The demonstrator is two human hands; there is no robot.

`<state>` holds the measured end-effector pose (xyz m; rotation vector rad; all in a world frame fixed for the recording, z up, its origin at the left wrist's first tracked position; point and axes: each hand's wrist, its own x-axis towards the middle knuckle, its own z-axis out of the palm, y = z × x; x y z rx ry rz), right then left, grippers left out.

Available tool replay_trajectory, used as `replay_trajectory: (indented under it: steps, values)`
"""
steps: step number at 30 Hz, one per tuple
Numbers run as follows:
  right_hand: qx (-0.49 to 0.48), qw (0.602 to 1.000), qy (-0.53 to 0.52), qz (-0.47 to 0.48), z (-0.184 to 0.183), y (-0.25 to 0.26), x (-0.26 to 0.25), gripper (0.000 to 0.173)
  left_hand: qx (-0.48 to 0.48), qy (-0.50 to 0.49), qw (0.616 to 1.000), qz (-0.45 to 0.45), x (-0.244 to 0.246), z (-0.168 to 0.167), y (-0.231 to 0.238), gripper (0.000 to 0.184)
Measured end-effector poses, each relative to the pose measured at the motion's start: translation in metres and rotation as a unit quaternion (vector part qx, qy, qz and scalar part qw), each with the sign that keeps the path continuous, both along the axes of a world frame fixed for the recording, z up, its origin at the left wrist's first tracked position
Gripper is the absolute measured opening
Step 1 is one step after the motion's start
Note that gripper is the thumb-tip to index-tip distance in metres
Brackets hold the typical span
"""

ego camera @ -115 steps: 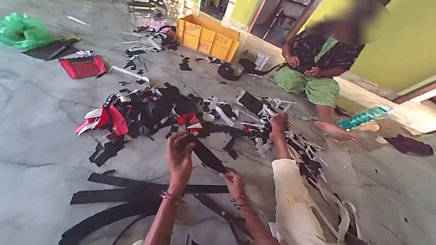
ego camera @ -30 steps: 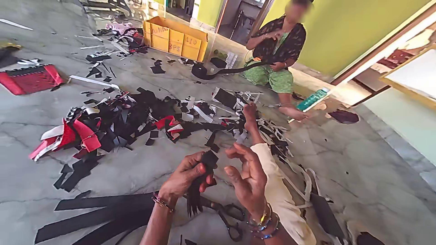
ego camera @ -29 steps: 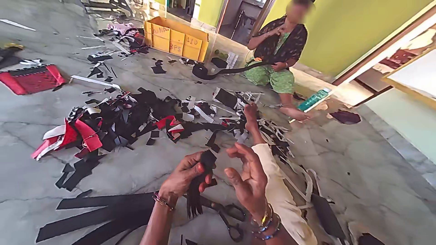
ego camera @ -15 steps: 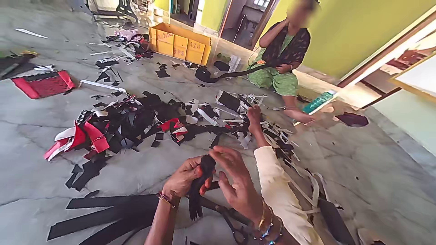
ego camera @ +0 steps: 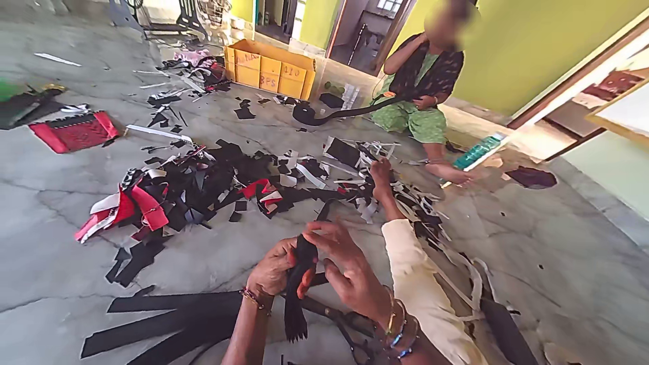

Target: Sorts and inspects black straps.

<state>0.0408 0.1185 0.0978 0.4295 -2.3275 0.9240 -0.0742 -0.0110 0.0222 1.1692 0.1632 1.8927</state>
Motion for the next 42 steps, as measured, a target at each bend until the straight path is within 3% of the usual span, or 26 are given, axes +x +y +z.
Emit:
replay_trajectory:
  steps: [3,8,11,15,19,30,42]
  values:
    - [-0.057,0.998,-0.013,0.004,0.0019,0.0017,-0.0012,0.058,0.008,-0.016,1.000,-0.022,0.0016,-0.0020,0.0022,0.037]
    - [-0.032,0.999,-0.015,0.021,-0.0031,0.0039,-0.0060,0.051,0.010,-0.019,0.999,-0.032,0.0039,-0.0066,0.0075,0.035]
    - [-0.043,0.999,-0.014,-0.007,0.0019,0.0025,-0.0048,0.058,0.005,-0.028,0.998,-0.047,0.0050,-0.0069,0.0087,0.035]
    - [-0.028,0.999,-0.007,0.015,-0.0033,0.0056,-0.0069,0.047,0.005,-0.019,0.999,-0.041,0.0055,-0.0076,0.0095,0.035]
    - [-0.037,0.999,0.002,-0.008,0.0020,0.0049,-0.0051,0.056,0.004,-0.043,0.997,-0.056,0.0052,-0.0073,0.0094,0.036]
    - [0.000,1.000,-0.006,-0.025,-0.0024,0.0044,-0.0048,0.052,-0.001,-0.076,0.996,-0.039,0.0043,-0.0064,0.0081,0.040]
    - [-0.028,0.997,-0.011,-0.064,-0.0047,0.0033,-0.0019,0.055,-0.045,-0.117,0.992,-0.028,0.0043,-0.0034,0.0079,0.049]
